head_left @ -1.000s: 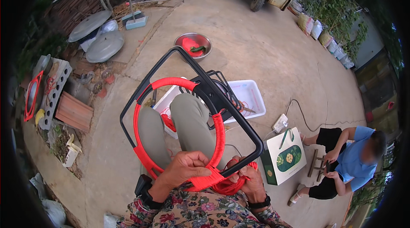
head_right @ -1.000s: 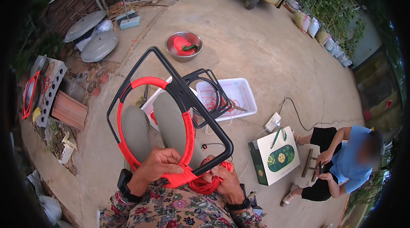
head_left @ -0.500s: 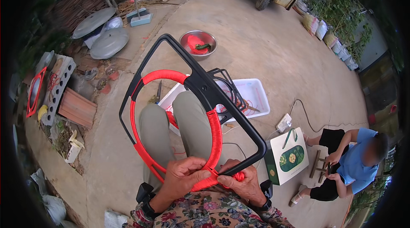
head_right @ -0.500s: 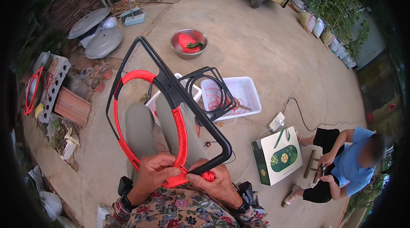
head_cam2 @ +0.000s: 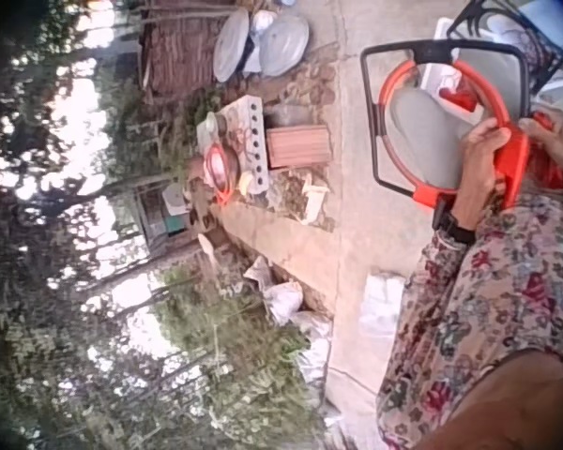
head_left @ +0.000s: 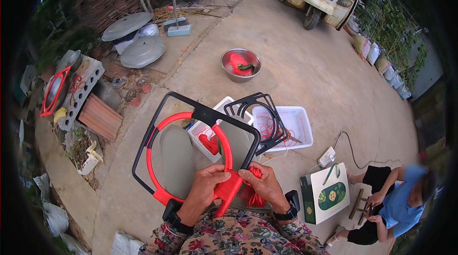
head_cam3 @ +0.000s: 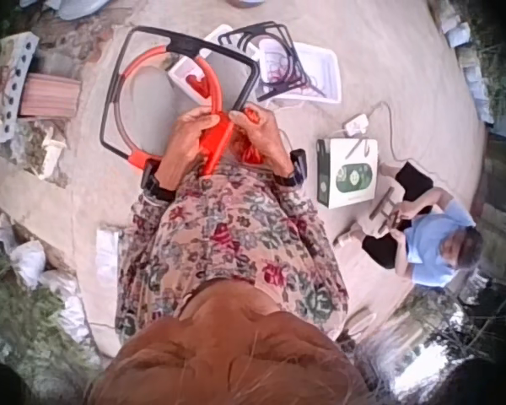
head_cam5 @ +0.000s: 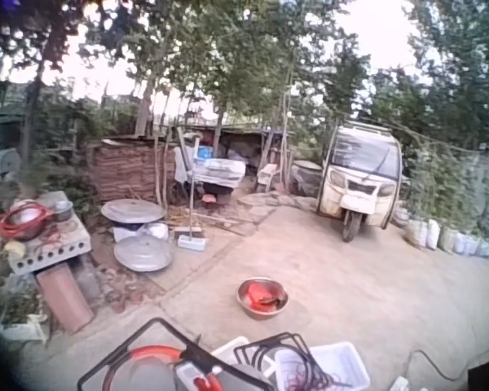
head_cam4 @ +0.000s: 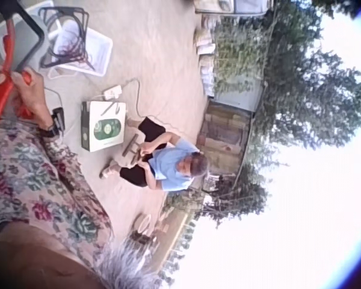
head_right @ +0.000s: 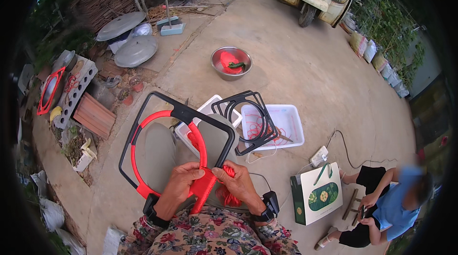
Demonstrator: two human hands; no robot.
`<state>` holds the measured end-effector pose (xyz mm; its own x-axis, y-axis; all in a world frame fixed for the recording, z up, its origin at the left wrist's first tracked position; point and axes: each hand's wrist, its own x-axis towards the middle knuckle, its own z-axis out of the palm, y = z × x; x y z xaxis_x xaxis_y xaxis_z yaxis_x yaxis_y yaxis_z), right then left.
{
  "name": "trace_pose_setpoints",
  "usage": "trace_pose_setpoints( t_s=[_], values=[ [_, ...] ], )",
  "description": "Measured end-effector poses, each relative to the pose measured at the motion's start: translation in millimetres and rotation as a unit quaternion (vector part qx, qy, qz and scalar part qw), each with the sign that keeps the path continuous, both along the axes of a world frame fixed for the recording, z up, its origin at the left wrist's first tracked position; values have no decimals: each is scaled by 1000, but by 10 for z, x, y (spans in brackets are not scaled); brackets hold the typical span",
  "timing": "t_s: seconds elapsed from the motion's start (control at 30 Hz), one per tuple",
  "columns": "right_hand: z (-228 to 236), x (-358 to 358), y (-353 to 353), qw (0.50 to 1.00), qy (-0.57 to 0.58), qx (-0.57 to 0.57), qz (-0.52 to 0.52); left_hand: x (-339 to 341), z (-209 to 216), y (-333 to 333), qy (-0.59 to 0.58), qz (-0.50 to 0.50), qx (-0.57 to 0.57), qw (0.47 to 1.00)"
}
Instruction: Wrapping a red cord around a black plastic frame component.
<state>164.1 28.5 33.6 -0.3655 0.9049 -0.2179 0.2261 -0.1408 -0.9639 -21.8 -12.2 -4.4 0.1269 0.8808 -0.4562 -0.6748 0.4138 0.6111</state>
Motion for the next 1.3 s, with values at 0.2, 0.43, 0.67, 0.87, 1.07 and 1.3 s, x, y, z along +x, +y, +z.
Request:
trace_pose_setpoints(
  t_s=[0.2,0.43,0.67,0.87,1.07,1.3],
  values=[
    [-18,-6,25,999,-38,-32,-22,-32,-26,82,-49,24,-63,997],
    [-39,-18,119,997,-37,-66,-8,-102,-72,168,-8,-3,-87,996],
    [-85,-40,133,995,-18,-97,-10,-101,-153,129,21,27,-75,997],
    [-131,21,137,992,20,-122,-18,-73,-134,207,34,12,-60,998],
    [-72,47,151,993,-10,-121,-3,-9,-129,243,55,27,-40,997],
    [-106,69,139,993,30,-110,-21,13,-167,291,0,24,-33,999]
  ],
)
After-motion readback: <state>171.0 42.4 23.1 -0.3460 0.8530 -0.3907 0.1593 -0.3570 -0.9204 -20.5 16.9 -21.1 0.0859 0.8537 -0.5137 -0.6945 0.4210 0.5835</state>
